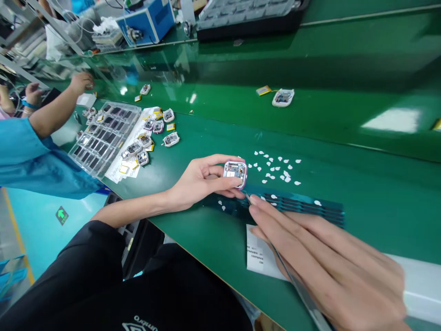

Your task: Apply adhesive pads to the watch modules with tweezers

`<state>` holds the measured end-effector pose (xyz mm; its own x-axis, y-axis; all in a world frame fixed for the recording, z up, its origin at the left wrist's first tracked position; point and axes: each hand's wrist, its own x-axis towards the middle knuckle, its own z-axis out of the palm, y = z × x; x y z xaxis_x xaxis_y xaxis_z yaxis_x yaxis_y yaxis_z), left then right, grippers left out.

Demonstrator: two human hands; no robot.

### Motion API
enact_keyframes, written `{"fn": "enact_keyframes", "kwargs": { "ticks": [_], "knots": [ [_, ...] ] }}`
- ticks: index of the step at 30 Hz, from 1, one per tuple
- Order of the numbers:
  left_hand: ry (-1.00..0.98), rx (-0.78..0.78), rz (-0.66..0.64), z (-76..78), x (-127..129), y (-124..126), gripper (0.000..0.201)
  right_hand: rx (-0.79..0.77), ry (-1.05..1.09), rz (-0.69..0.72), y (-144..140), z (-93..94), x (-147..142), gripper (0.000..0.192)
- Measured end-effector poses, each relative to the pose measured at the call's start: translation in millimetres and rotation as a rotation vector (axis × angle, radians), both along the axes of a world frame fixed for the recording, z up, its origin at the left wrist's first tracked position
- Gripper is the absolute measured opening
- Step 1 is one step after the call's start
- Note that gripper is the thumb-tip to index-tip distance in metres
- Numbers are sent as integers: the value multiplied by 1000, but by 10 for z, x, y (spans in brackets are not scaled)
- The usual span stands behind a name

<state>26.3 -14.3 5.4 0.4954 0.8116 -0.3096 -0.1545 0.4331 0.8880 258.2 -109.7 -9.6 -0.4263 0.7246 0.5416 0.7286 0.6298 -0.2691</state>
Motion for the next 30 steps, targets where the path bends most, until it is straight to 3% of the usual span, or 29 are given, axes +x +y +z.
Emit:
{"fn": "enact_keyframes", "kwargs": {
  "ticks": [3, 5, 7, 9, 12, 14, 18, 24, 30],
  "knots": [
    [111, 190, -1, -68, -54, 204, 64, 214, -64, 109, 74, 104, -94, 54],
    [253, 405, 38, -130, -111, 457, 63, 290, -80, 108, 116, 146, -149, 68],
    [480, 687, 91, -170, -188, 776, 52, 306, -78, 113, 137, 170, -193, 80],
    [779, 915, 66, -161, -270, 1104, 45, 307, -76, 130, 139, 182, -223, 80],
    [1237, 1038, 7, -83, -335, 1500, 49, 324, -74, 154, 132, 189, -246, 70],
    [1380, 1030, 3, -36, -297, 1657, 52, 334, -68, 146, 135, 193, -250, 62],
    [1389, 1075, -5, -50, 8, 1776, 46, 344, -98, 126, 155, 205, -246, 49],
    [1196, 1081, -137, -262, 629, 1939, 46, 375, -138, 152, 164, 207, -228, 31],
    [1097, 1003, -113, -342, 755, 2119, 30, 376, -158, 158, 161, 184, -244, 33]
  ]
}}
